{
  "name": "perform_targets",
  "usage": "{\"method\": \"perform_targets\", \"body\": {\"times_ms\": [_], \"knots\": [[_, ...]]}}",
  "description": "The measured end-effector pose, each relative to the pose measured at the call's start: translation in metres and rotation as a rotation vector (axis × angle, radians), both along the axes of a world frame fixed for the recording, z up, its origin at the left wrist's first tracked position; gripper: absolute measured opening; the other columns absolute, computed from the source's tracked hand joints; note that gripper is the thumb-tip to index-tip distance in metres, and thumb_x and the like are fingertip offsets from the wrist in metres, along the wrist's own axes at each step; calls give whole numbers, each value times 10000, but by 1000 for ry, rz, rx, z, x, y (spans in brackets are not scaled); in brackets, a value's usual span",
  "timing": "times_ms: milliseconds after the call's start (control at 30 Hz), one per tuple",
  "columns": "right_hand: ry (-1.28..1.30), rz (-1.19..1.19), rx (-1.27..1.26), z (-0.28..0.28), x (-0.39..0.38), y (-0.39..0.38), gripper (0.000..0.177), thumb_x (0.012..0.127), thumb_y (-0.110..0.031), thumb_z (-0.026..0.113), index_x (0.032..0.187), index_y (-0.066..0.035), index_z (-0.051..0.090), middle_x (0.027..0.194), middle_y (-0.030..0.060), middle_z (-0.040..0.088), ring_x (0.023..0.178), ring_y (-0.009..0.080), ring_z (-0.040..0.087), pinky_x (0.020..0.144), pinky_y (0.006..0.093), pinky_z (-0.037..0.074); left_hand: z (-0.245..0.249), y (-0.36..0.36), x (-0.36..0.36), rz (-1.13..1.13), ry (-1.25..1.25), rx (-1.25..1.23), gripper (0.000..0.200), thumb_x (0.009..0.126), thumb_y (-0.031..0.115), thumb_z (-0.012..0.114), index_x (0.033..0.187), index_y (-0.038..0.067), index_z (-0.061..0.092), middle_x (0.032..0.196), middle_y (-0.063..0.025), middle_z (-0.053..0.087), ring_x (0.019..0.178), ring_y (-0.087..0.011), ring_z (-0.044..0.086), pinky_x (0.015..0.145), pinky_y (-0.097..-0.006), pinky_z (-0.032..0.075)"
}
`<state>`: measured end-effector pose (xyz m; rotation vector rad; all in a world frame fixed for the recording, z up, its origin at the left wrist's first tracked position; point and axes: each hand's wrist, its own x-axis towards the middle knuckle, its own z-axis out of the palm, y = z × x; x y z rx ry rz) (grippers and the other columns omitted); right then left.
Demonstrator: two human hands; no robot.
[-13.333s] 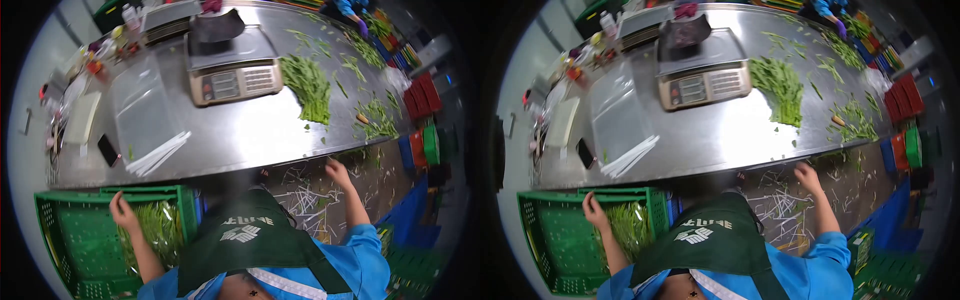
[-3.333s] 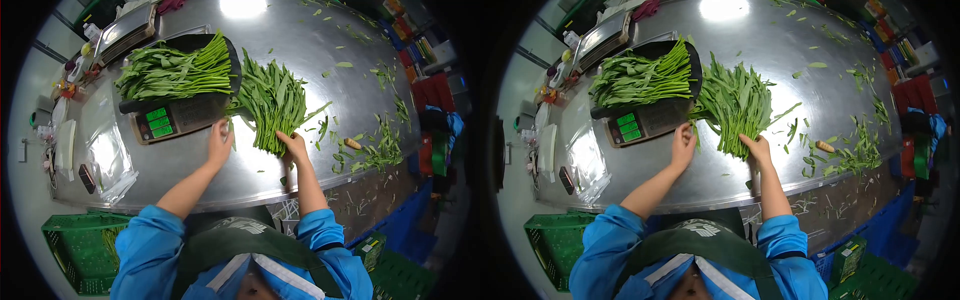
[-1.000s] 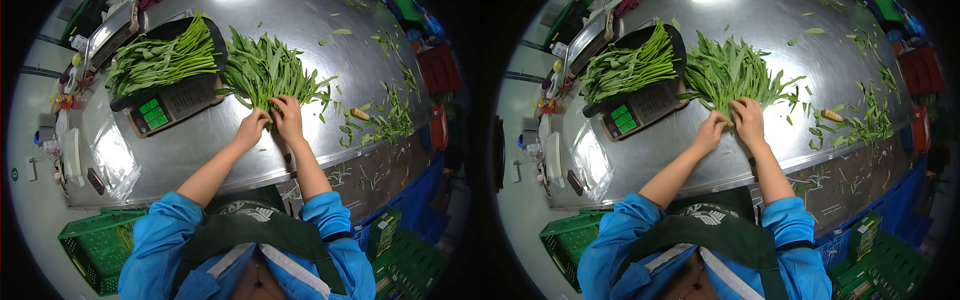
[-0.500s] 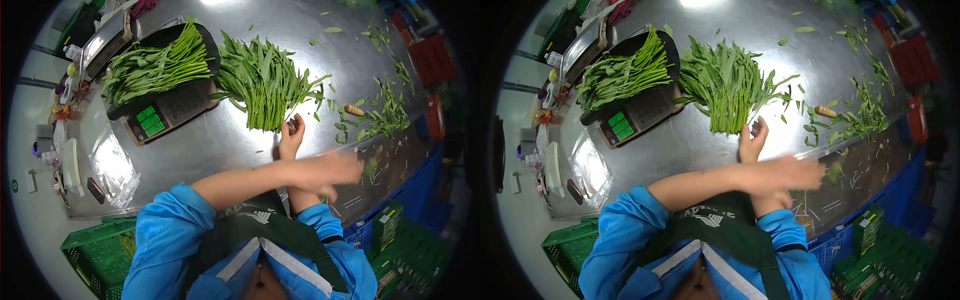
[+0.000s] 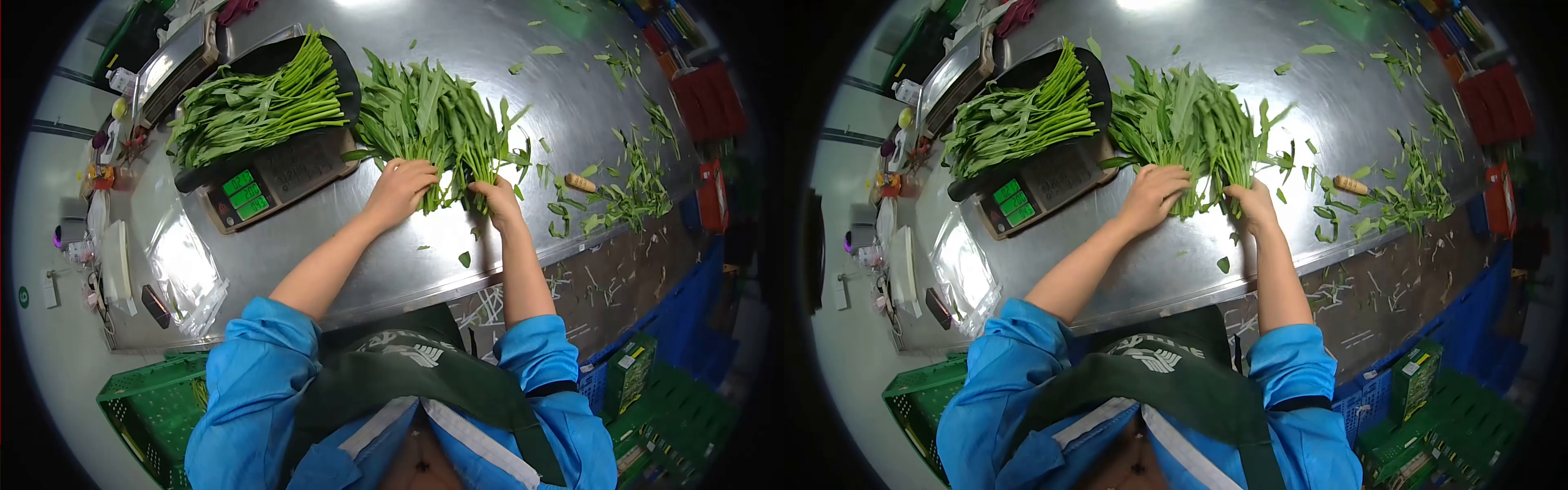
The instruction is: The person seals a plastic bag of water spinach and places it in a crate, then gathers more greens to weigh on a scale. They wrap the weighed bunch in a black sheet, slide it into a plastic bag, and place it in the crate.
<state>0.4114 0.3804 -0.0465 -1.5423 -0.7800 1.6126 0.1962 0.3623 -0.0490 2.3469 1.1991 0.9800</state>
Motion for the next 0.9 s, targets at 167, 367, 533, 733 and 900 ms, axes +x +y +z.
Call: {"method": "perform_targets", "body": {"times_ms": [167, 367, 533, 733, 900], "knots": [[-251, 89, 193, -21, -19, 4, 305, 660, -56, 708, 928, 22, 584, 785, 93, 633, 720, 151, 597, 632, 276, 475, 4, 14, 22, -153, 43, 142, 272, 688, 15, 610, 942, 112, 610, 971, -50, 611, 997, -208, 546, 868, -348, 379], [-457, 147, 82, -13, 6, 10, 273, 672, -80, 643, 915, 37, 605, 759, 97, 635, 634, 163, 589, 594, 290, 465, -5, 33, 11, -344, 380, 2, 195, 736, 105, 582, 931, 99, 591, 906, -56, 589, 899, -222, 543, 867, -350, 392], [-516, 283, 249, -14, 18, 16, 243, 698, -55, 639, 922, 19, 585, 750, 65, 619, 628, 146, 573, 588, 281, 455, -15, 36, 39, -371, 238, 239, 234, 777, 160, 544, 986, 55, 563, 1022, -64, 568, 977, -211, 517, 880, -334, 376], [-166, 283, 13, 2, 41, 19, 207, 724, -92, 655, 893, 12, 598, 729, 65, 610, 600, 139, 564, 542, 265, 432, -27, 33, 37, -343, 348, 205, 218, 789, 214, 543, 942, 68, 596, 1010, -41, 582, 985, -178, 518, 873, -320, 369], [-275, 215, -21, -7, 18, 17, 234, 692, -164, 748, 822, -8, 632, 678, 30, 606, 555, 115, 540, 500, 254, 414, -21, 31, 36, -308, 345, 162, 172, 779, 203, 553, 892, 80, 596, 961, -31, 592, 933, -172, 532, 842, -316, 374]]}}
